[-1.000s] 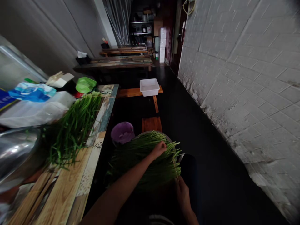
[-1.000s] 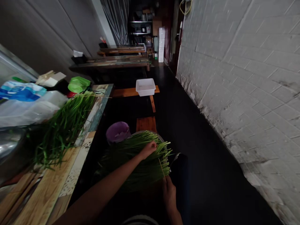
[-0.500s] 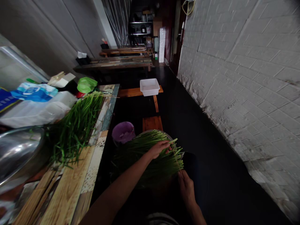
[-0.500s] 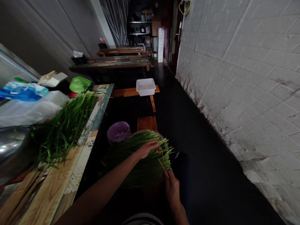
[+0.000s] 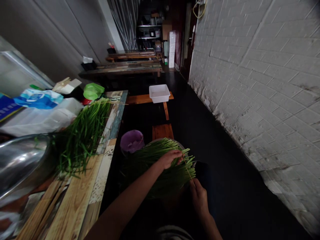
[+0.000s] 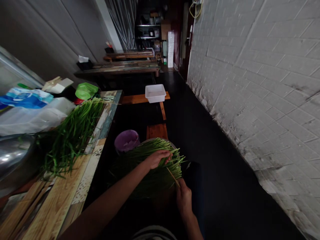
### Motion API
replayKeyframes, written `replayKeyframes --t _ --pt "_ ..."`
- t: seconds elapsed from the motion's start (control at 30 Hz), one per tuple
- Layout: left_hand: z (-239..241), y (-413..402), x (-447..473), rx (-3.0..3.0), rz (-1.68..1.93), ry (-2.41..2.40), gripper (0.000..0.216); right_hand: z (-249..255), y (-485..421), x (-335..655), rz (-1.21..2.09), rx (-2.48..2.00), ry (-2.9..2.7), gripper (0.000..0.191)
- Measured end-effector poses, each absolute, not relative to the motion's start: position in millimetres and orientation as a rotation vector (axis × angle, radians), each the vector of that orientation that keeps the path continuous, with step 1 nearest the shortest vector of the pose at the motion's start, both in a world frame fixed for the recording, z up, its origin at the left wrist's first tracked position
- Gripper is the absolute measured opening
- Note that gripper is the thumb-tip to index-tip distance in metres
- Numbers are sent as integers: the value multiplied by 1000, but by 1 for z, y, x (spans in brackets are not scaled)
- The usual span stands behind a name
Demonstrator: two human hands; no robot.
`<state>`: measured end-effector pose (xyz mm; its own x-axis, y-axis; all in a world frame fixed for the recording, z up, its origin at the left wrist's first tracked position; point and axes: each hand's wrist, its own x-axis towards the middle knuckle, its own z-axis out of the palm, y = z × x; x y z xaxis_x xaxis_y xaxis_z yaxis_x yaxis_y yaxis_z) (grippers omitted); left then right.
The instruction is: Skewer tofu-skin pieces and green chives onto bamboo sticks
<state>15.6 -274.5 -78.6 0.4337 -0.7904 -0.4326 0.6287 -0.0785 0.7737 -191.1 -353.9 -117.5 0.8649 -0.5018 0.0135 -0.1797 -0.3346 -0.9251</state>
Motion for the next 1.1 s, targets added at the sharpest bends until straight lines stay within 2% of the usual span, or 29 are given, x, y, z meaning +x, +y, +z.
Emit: replayKeyframes --t 0.2,0.6,0.9,1.0,1.1 --pt "-77 -274 17 1183 -1179 -160 29 -116 -353 -193 -337 -1911 498 29" --pt "-79 -265 16 1299 -1209 -231 32 -120 -357 -191 -348 -1929 501 27" --pt "-77 -264 16 1595 -1068 -743 21 -108 -363 -171 -356 -1819 452 31" --pt "-60 -261 24 1484 -1201 -816 26 -95 -371 -165 -343 -1753 388 29" --pt "-45 -259 32 1422 -1321 -861 41 -77 -382 -157 -300 -1705 313 31"
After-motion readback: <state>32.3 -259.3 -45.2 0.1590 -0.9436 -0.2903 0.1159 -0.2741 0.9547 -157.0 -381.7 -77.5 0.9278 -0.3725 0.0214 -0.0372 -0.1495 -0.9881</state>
